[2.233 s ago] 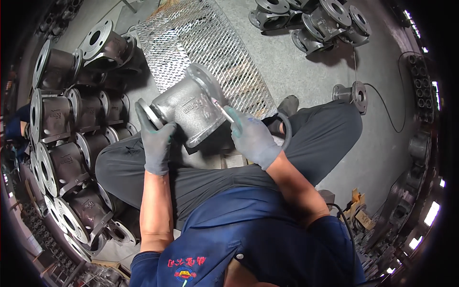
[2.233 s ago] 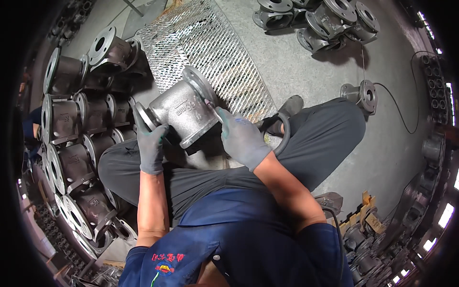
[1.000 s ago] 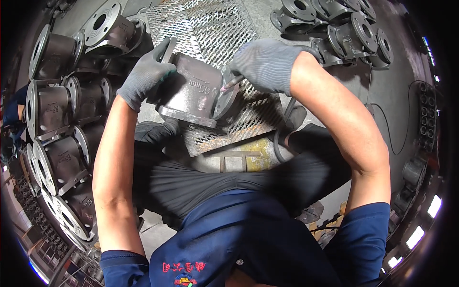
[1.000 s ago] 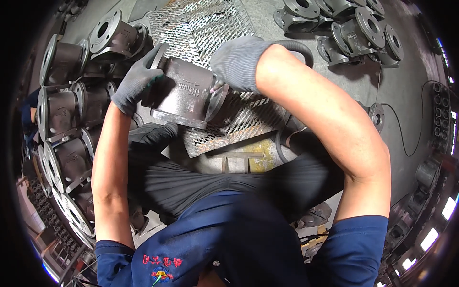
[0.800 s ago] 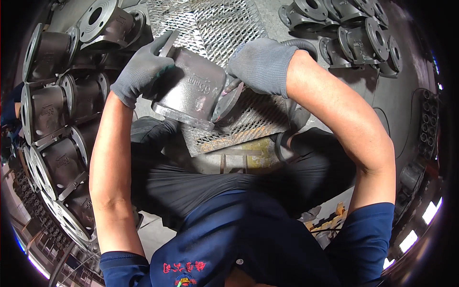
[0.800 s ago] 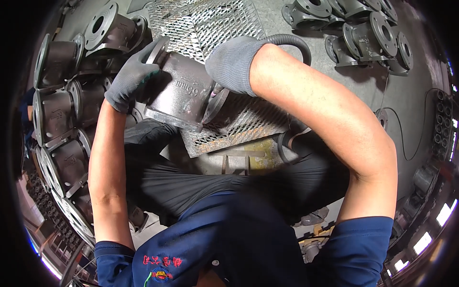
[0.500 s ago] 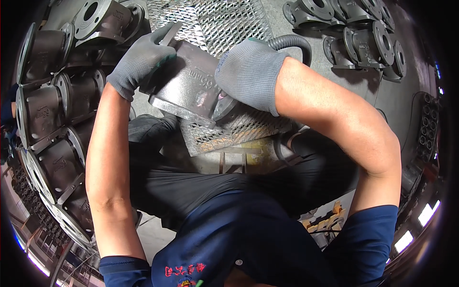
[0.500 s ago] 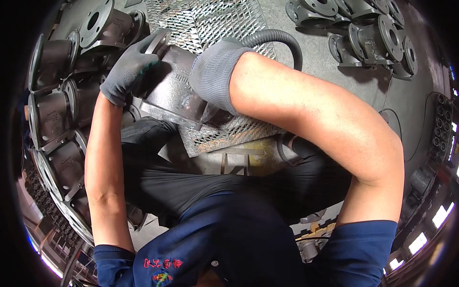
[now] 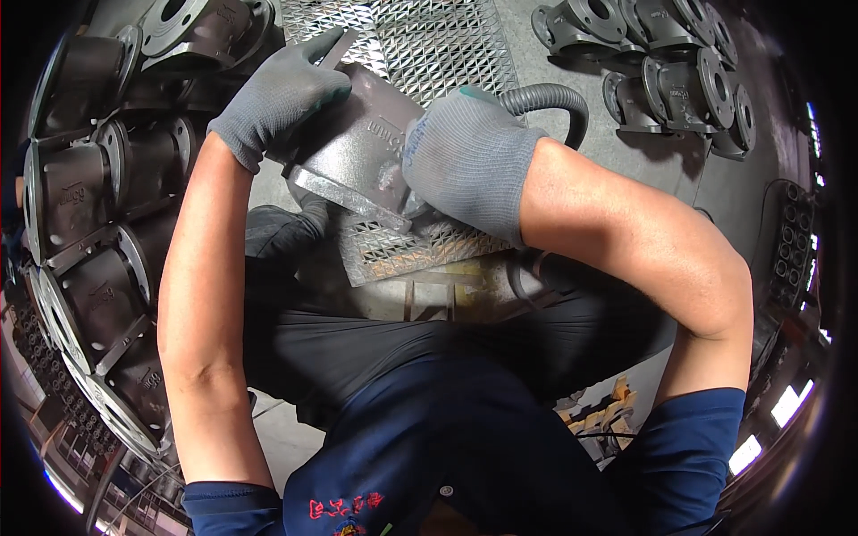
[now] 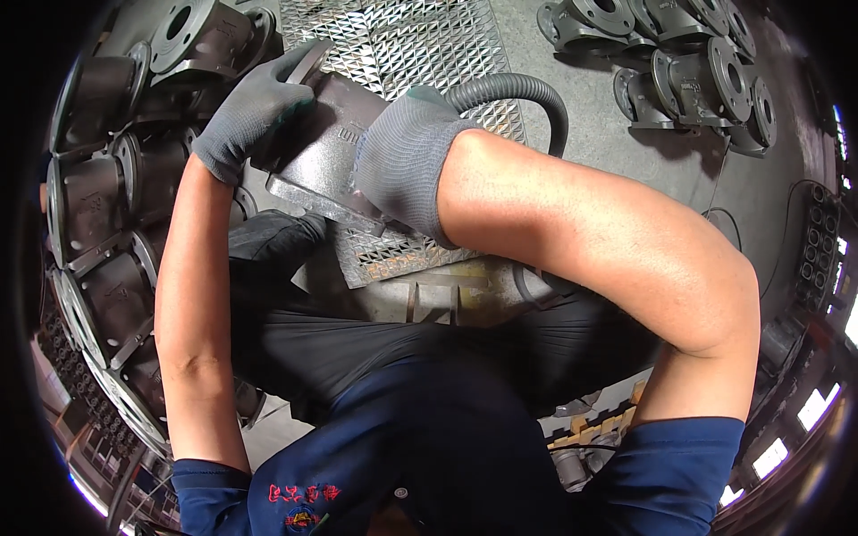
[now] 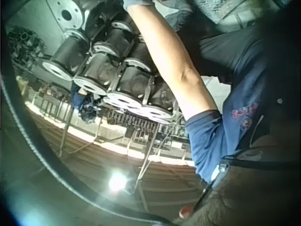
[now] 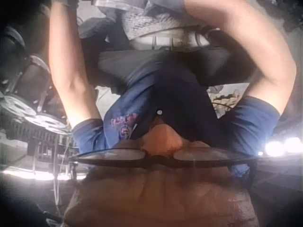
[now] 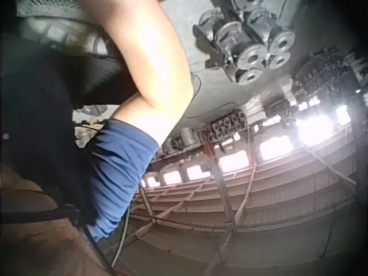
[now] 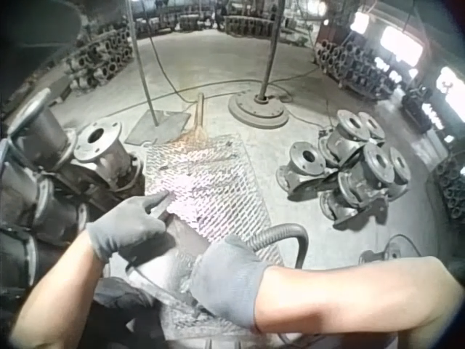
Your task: The person, wearing gloves and seated on the floor, uses a hand-held rotary grinding tool to smooth the interior and exterior edges of several metal pipe flanges, rotating each flange by hand to access all surfaces before setting it aside.
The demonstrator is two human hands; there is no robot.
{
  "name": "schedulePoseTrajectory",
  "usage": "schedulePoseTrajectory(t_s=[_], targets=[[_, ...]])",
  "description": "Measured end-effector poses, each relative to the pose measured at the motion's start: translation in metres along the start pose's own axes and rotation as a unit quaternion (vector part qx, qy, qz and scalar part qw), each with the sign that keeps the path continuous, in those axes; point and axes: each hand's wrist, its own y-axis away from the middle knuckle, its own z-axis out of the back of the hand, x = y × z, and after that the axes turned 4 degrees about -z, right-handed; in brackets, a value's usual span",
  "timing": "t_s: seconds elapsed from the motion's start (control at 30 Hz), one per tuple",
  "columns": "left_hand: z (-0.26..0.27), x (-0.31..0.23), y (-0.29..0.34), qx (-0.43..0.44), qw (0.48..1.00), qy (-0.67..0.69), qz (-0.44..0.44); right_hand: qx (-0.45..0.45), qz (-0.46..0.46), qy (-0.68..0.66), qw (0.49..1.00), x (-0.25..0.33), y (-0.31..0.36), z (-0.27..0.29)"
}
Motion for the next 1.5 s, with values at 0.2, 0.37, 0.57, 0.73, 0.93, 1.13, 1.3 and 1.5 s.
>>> schedulePoseTrajectory(t_s=[0.2,0.37,0.57,0.73,0.93,1.13,1.3,1.5], targets=[[0.000,-0.025,0.007,0.000,1.000,0.006,0.006,-0.043,0.014,-0.011,0.999,-0.002,0.004,-0.019],[0.002,-0.016,0.008,0.015,0.999,0.014,0.026,-0.121,0.025,-0.058,0.991,0.000,0.003,-0.030],[-0.002,-0.005,0.006,-0.011,0.999,0.041,-0.012,-0.100,0.007,-0.008,0.995,0.002,0.001,-0.027],[0.000,0.016,0.005,-0.014,0.998,0.054,-0.036,-0.120,-0.015,-0.019,0.992,-0.004,0.006,-0.030],[-0.002,-0.011,0.012,-0.012,1.000,0.001,-0.001,-0.130,-0.012,-0.066,0.989,0.002,0.005,-0.031],[-0.002,-0.012,0.015,-0.017,1.000,0.001,-0.012,-0.131,0.018,-0.120,0.984,0.000,0.018,-0.028],[-0.002,-0.003,0.011,-0.017,0.999,-0.023,-0.040,-0.116,-0.004,-0.045,0.992,-0.004,0.024,-0.026],[-0.004,0.003,0.009,-0.007,0.997,-0.013,-0.075,-0.122,-0.015,-0.060,0.991,-0.005,0.028,-0.028]])
